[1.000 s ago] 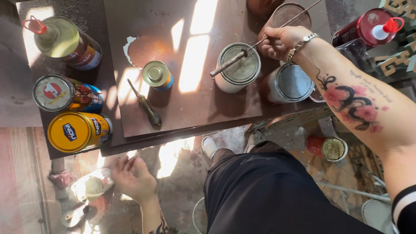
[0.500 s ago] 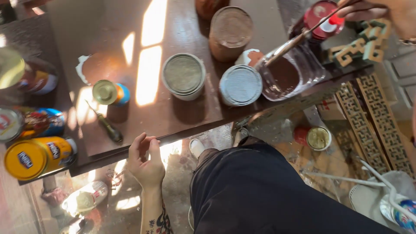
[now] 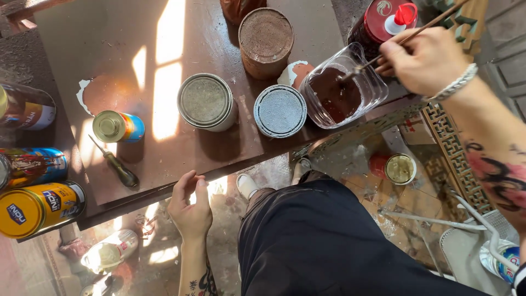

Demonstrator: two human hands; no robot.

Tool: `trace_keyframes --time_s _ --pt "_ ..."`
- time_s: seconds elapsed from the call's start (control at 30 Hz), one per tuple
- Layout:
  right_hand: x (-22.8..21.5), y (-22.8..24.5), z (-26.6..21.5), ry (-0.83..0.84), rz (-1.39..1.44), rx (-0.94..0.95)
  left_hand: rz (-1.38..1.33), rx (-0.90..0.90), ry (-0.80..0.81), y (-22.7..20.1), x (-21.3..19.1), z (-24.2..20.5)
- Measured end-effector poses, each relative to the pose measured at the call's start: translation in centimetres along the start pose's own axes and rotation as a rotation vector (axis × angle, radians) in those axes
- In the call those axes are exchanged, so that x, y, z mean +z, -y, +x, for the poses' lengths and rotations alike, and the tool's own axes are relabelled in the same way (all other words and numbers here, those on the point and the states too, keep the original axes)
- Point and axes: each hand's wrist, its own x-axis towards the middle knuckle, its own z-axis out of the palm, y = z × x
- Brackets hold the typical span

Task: Mixing paint or wood stain in a container and prying open a new can lid.

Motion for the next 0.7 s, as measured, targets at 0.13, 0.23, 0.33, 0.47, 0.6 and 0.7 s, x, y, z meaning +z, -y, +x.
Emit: trace_keyframes --time_s 0.13,0.23,0.33,0.47,0.6,0.7 --pt "2.3 0.3 0.5 -0.03 -0.054 -0.123 -0.002 -0.06 0.009 0.4 -0.2 -0.8" --pt "2.8 1.4 0.2 0.019 0.163 -0.174 0.002 -0.094 0.0 1.0 -0.3 -1.3" --pt "2.6 2.1 -0.3 0.068 0.278 -0.09 0.02 -0.127 0.001 1.3 -0.4 -1.6" --pt "1.5 2.0 -0.8 0.191 -0.059 0.087 0.0 -0.136 -0.008 1.6 -0.6 -1.7" --pt "0.5 0.7 -1.5 0.096 -0.128 0.068 0.005 -0.133 -0.016 1.7 -1.0 -1.6" --pt "0.6 0.1 -0.7 0.045 -0.234 -0.008 0.004 -0.147 -0.004 1.6 -1.0 -1.5"
